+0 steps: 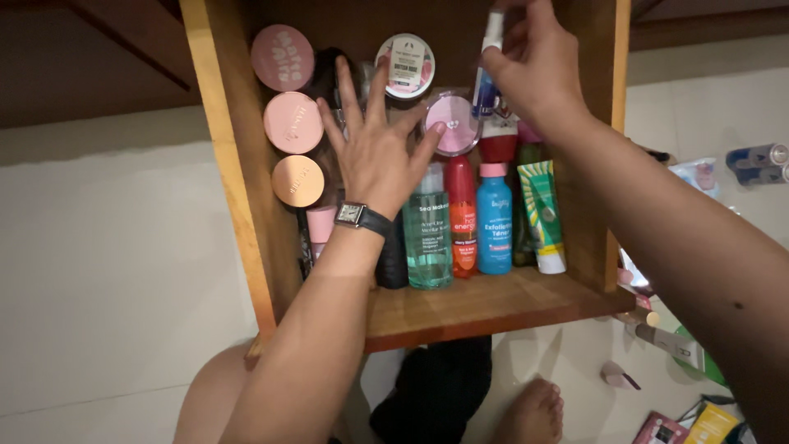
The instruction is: The person organizes various cosmetic and personal care items from the floor onto a wooden shelf. They pick up bottles, tubes, and compacts one by one and place them neatly in rows on the shelf.
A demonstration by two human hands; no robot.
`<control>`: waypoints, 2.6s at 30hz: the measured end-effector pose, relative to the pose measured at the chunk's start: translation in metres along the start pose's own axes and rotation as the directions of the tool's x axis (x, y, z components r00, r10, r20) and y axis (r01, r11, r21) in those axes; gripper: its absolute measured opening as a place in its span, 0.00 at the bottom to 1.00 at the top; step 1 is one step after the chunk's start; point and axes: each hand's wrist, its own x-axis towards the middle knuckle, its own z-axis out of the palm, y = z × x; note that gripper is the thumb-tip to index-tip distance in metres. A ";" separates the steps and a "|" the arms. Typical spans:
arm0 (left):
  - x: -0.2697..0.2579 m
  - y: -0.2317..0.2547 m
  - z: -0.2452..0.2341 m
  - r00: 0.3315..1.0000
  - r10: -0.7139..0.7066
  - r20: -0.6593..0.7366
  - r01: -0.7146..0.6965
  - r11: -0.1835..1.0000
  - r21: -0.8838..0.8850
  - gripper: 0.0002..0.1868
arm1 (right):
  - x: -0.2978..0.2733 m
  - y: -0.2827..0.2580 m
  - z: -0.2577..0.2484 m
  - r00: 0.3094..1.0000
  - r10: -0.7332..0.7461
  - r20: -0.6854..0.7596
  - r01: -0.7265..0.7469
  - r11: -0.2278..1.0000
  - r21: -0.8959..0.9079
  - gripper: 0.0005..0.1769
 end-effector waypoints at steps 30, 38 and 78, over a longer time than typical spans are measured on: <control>0.081 0.014 0.057 0.991 -0.018 0.135 0.011 0.998 0.055 0.34 | -0.005 -0.007 -0.024 0.991 0.055 -0.122 -0.037 0.989 0.145 0.25; 0.117 0.005 0.061 0.912 0.116 0.393 -0.136 0.990 0.024 0.44 | -0.003 0.000 -0.022 0.986 0.051 -0.157 -0.021 0.982 0.188 0.23; 0.002 -0.034 -0.039 0.984 -0.177 -0.029 0.172 0.977 -0.127 0.23 | 0.018 -0.054 0.089 0.937 0.046 0.345 0.003 0.990 -0.140 0.28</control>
